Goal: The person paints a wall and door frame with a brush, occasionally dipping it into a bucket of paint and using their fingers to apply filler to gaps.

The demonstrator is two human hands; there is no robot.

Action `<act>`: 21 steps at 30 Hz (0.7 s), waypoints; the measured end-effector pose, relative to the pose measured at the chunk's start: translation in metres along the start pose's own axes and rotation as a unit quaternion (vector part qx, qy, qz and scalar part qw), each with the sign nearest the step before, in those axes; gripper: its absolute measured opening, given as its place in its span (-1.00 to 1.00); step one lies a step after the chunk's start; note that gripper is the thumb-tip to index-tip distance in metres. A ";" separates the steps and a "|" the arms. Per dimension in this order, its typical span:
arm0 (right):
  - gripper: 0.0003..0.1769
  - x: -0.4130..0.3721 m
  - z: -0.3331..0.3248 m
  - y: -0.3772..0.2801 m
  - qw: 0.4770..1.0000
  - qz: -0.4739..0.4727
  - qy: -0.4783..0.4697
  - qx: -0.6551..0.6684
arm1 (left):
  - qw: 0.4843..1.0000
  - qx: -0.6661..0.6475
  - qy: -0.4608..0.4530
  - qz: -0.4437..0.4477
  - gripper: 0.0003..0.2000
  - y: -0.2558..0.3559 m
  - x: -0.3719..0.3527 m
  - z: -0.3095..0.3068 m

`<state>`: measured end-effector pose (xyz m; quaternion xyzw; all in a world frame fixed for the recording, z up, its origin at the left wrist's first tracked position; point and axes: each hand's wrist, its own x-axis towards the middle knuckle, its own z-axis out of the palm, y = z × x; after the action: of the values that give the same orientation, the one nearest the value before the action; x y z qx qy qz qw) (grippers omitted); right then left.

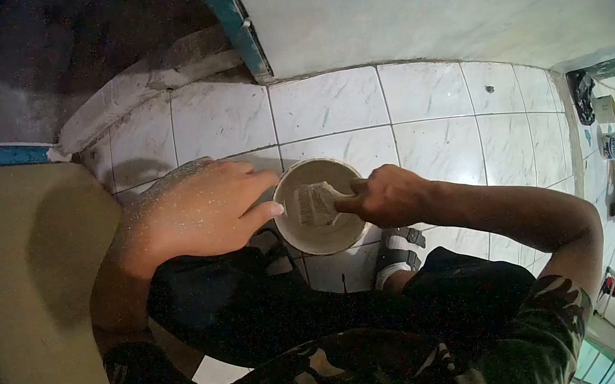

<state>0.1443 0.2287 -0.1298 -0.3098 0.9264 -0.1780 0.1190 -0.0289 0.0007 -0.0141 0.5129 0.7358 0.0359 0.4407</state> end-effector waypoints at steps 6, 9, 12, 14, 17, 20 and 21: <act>-0.58 -0.046 0.002 0.026 0.994 -0.073 0.064 -0.054 | 1.000 0.000 0.015 -0.015 -0.62 0.004 0.001 -0.003; -0.55 -0.056 0.001 0.033 0.990 -0.093 0.084 -0.063 | 1.000 0.010 0.019 -0.020 -0.61 0.006 0.004 -0.003; -0.50 -0.065 -0.002 0.039 0.983 -0.107 0.126 -0.078 | 0.998 0.033 0.046 -0.011 -0.63 0.006 0.007 -0.001; -0.51 -0.068 -0.005 0.041 0.980 -0.108 0.146 -0.082 | 0.996 0.049 0.072 0.002 -0.64 0.005 0.010 -0.001; -0.62 -0.071 -0.013 0.043 0.967 -0.116 0.199 -0.108 | 0.994 0.062 0.088 -0.002 -0.64 0.004 0.012 -0.004; -0.53 -0.071 -0.026 0.042 0.946 -0.129 0.267 -0.131 | 0.994 0.072 0.081 -0.012 -0.64 0.004 0.012 -0.004; -0.53 -0.071 -0.031 0.041 0.945 -0.132 0.266 -0.135 | 0.993 0.076 0.089 -0.013 -0.64 0.004 0.012 -0.004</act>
<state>0.1672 0.3109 -0.1104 -0.3840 0.8904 -0.1414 -0.1996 -0.0294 0.0133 -0.0168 0.5301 0.7793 0.0201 0.3337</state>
